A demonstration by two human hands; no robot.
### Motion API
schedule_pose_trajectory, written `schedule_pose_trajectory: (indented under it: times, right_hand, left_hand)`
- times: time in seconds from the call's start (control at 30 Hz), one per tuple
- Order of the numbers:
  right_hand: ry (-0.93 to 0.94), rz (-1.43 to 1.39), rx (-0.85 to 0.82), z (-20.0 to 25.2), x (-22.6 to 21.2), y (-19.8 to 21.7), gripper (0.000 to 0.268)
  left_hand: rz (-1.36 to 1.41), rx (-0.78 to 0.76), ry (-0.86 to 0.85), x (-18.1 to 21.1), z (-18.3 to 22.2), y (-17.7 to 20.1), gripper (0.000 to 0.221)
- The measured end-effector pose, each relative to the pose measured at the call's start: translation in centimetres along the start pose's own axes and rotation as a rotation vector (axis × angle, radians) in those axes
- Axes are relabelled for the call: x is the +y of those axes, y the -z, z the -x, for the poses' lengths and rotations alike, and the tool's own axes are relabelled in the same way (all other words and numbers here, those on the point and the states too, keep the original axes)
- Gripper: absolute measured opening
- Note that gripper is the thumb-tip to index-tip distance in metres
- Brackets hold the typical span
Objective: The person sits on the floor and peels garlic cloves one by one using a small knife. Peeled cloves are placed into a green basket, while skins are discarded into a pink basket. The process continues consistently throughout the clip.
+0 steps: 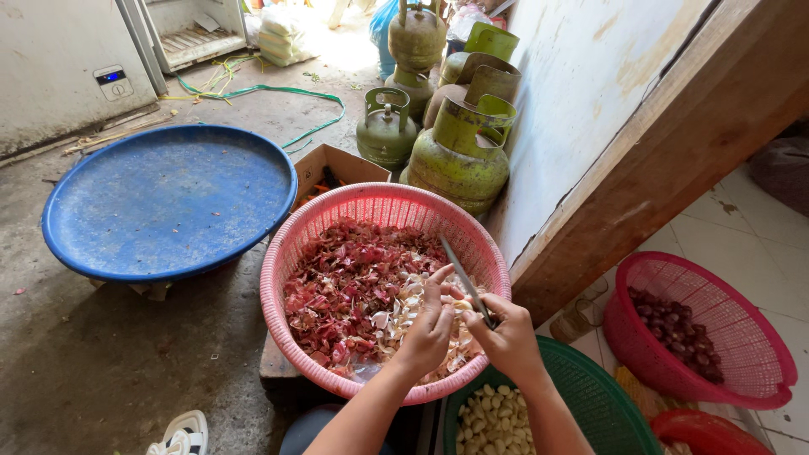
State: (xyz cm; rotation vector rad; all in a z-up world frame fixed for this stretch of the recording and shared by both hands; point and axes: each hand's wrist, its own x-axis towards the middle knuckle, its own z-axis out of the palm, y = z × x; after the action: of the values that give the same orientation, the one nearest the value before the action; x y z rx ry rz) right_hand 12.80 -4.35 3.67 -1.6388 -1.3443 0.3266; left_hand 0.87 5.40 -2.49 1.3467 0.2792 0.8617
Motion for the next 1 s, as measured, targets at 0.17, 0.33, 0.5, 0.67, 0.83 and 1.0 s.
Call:
schedule_pose_trajectory:
  times: [0.17, 0.33, 0.5, 0.67, 0.83, 1.0]
  right_hand:
    - [-0.385, -0.597, -0.034, -0.3, 2.0, 0.4, 0.022]
    - [-0.423, -0.706, -0.047, -0.1, 1.7, 1.1, 0.024]
    - [-0.371, -0.699, -0.055, 0.1, 0.5, 0.6, 0.027]
    - [-0.305, -0.545, 0.012, 0.4, 0.5, 0.0, 0.028]
    - [-0.250, -0.489, -0.009, 0.5, 1.5, 0.0, 0.029]
    - [-0.244, -0.414, -0.020, 0.0, 2.4, 1.0, 0.026]
  left_hand:
    - [0.121, -0.043, -0.016, 1.0, -0.3, 0.5, 0.056]
    - [0.367, -0.015, 0.095, 1.9, -0.5, 1.0, 0.047]
    - [0.051, 0.004, -0.024, 2.0, -0.1, 0.6, 0.022]
    - [0.097, 0.091, -0.003, 1.5, -0.5, 0.6, 0.020]
    - [0.032, 0.055, -0.048, 0.6, -0.2, 0.7, 0.019]
    - [0.042, -0.099, -0.028, 0.3, -0.1, 1.0, 0.017]
